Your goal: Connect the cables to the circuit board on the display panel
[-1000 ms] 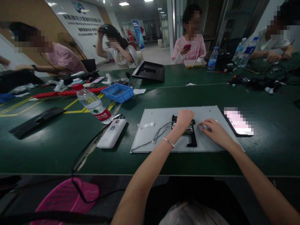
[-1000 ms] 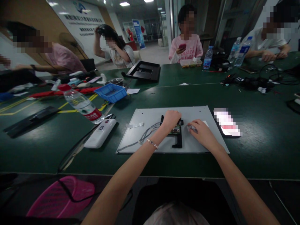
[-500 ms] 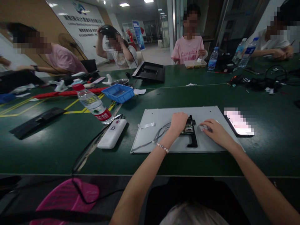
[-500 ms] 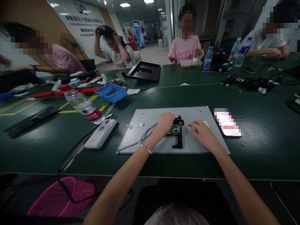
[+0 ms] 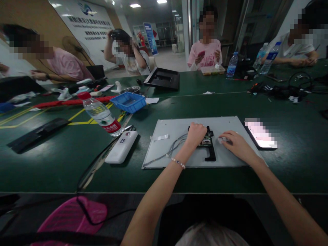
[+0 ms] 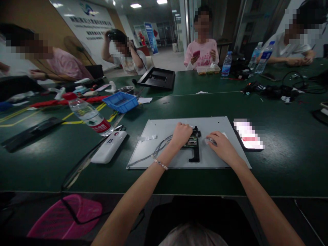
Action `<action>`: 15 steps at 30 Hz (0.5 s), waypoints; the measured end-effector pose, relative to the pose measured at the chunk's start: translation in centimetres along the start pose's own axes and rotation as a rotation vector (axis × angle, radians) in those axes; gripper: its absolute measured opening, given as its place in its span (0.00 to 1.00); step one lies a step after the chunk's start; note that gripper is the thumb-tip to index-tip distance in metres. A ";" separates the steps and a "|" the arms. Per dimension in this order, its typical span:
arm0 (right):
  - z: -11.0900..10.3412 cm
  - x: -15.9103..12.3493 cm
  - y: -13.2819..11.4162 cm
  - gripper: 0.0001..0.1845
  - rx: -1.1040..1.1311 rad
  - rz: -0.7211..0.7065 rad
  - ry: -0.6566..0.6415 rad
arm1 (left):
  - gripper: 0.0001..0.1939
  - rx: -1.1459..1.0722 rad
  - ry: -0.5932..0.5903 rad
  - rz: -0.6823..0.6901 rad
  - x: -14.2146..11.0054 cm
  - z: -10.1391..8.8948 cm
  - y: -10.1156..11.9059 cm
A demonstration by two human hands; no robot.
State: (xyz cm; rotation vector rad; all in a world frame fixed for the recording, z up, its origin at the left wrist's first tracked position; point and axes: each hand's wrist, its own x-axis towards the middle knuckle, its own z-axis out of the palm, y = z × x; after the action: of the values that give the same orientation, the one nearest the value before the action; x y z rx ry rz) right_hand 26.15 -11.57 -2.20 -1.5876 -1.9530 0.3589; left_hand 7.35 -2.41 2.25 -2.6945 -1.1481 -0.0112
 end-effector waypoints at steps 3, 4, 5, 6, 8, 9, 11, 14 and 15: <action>0.0 -0.1 0.2 0.13 -0.011 0.016 0.034 | 0.10 0.016 0.057 0.025 -0.1 0.1 -0.2; 0.0 -0.1 0.4 0.13 -0.017 0.022 0.043 | 0.10 0.020 0.080 0.036 -0.1 0.2 -0.3; 0.0 -0.1 0.5 0.13 -0.024 0.029 0.048 | 0.10 0.022 0.102 0.049 -0.2 0.3 -0.4; 0.0 -0.1 0.6 0.13 -0.031 0.036 0.051 | 0.10 0.024 0.118 0.061 -0.2 0.4 -0.5; 0.0 -0.1 0.7 0.14 -0.044 0.051 0.046 | 0.10 0.031 0.138 0.078 -0.1 0.7 -0.6; 0.0 -0.1 0.7 0.14 -0.048 0.057 0.042 | 0.10 0.037 0.145 0.083 -0.1 0.8 -0.7; 0.0 -0.1 0.7 0.14 -0.041 0.064 0.033 | 0.09 0.047 0.152 0.091 -0.1 1.1 -0.7; 0.0 -0.2 0.6 0.13 0.011 0.068 0.031 | 0.09 0.058 0.166 0.112 0.0 1.3 -0.6; 0.1 -0.2 0.5 0.12 0.031 0.070 0.034 | 0.09 0.063 0.173 0.116 0.1 1.4 -0.6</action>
State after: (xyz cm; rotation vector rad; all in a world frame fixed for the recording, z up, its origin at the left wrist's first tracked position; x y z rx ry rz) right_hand 26.57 -11.65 -2.61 -1.6351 -1.8615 0.3861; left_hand 6.88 -1.70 0.99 -2.6397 -0.9259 -0.1834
